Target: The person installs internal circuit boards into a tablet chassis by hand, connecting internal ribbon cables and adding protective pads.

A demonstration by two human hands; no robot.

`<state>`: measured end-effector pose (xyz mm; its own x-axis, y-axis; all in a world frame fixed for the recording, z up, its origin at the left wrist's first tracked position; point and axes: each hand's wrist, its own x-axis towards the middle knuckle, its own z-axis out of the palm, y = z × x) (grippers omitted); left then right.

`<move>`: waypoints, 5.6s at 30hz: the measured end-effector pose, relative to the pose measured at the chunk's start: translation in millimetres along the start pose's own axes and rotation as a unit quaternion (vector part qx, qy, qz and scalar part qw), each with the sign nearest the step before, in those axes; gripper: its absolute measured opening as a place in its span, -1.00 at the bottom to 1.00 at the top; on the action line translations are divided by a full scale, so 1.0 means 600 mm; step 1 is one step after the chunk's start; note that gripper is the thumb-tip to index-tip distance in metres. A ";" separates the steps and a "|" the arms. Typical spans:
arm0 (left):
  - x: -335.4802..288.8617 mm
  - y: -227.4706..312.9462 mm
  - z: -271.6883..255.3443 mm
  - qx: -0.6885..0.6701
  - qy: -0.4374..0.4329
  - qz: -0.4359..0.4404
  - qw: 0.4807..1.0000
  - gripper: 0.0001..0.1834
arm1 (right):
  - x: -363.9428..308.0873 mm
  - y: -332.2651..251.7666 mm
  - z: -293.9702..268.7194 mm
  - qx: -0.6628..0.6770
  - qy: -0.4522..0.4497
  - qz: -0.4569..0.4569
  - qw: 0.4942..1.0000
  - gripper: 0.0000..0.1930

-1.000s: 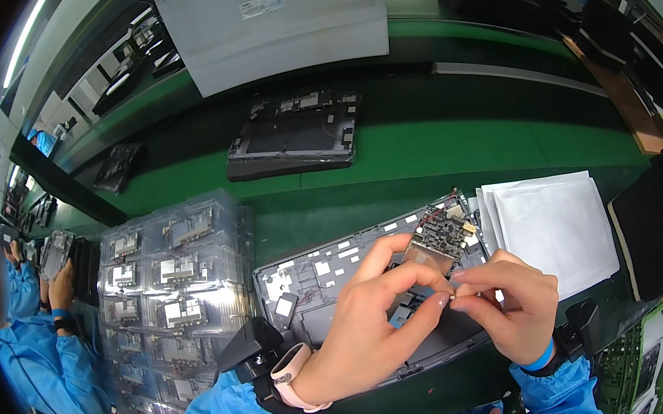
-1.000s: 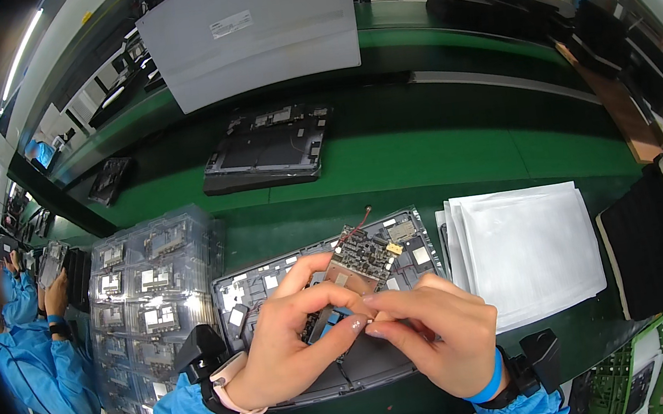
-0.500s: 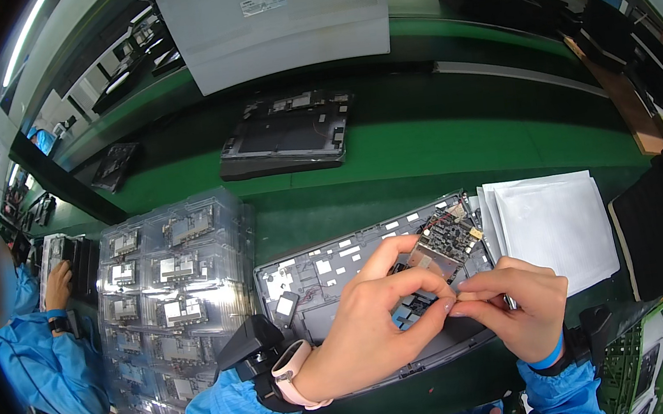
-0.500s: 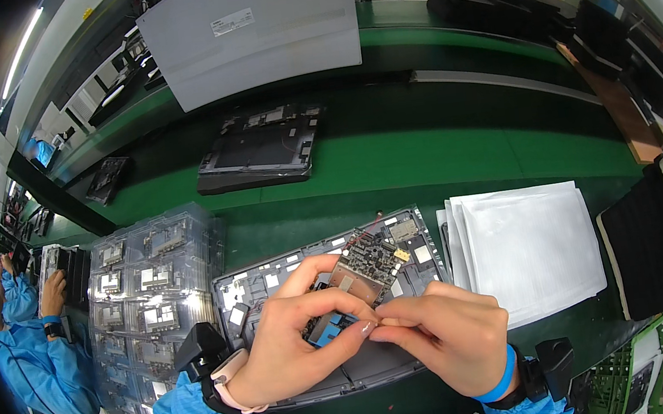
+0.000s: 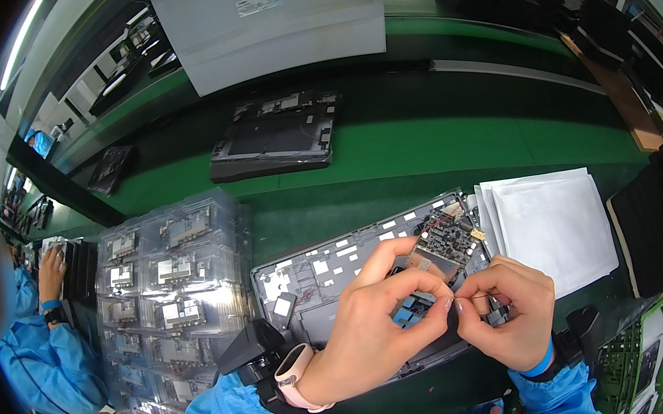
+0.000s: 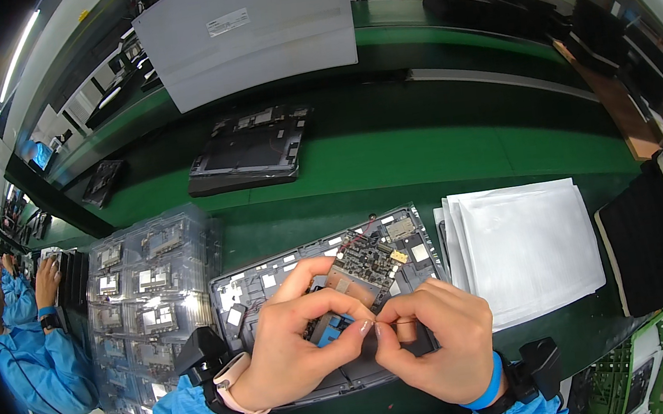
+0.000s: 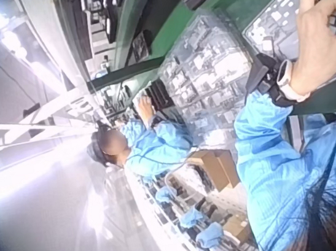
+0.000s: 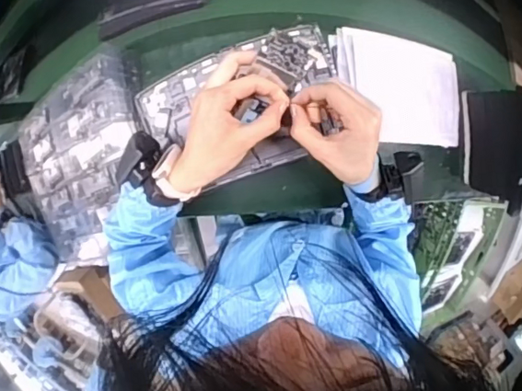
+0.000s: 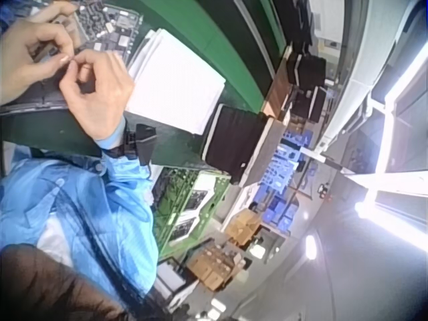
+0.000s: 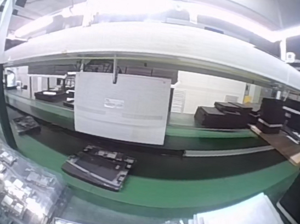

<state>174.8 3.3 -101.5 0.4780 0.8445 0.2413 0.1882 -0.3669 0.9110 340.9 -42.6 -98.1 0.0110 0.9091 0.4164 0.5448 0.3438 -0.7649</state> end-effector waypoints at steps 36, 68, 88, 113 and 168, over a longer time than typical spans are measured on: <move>0.005 -0.016 0.029 -0.067 0.014 0.065 0.996 -0.38 | -0.005 0.021 -0.012 0.302 0.083 0.223 0.923 -0.92; 0.033 0.013 -0.053 0.040 -0.080 -0.184 0.979 -0.12 | 0.057 0.140 -0.039 -0.061 -0.073 -0.079 0.992 -0.84; 0.100 -0.018 0.072 0.191 -0.034 0.006 0.981 -0.91 | 0.049 0.139 -0.039 -0.065 -0.039 -0.053 0.996 -0.95; 0.095 -0.042 0.098 -0.029 0.049 -0.054 0.997 -0.48 | 0.031 0.183 -0.047 0.271 0.017 0.194 0.942 -0.92; 0.118 -0.051 0.055 0.187 -0.016 0.042 0.981 -0.58 | -0.015 0.145 -0.078 -0.103 -0.008 -0.011 0.995 -0.87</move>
<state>230.8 61.4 -123.4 0.5307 0.7950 0.2937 0.4459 -0.5566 0.7010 427.2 -31.8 -145.1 -0.0157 0.9057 0.4235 0.7052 0.3104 -0.6375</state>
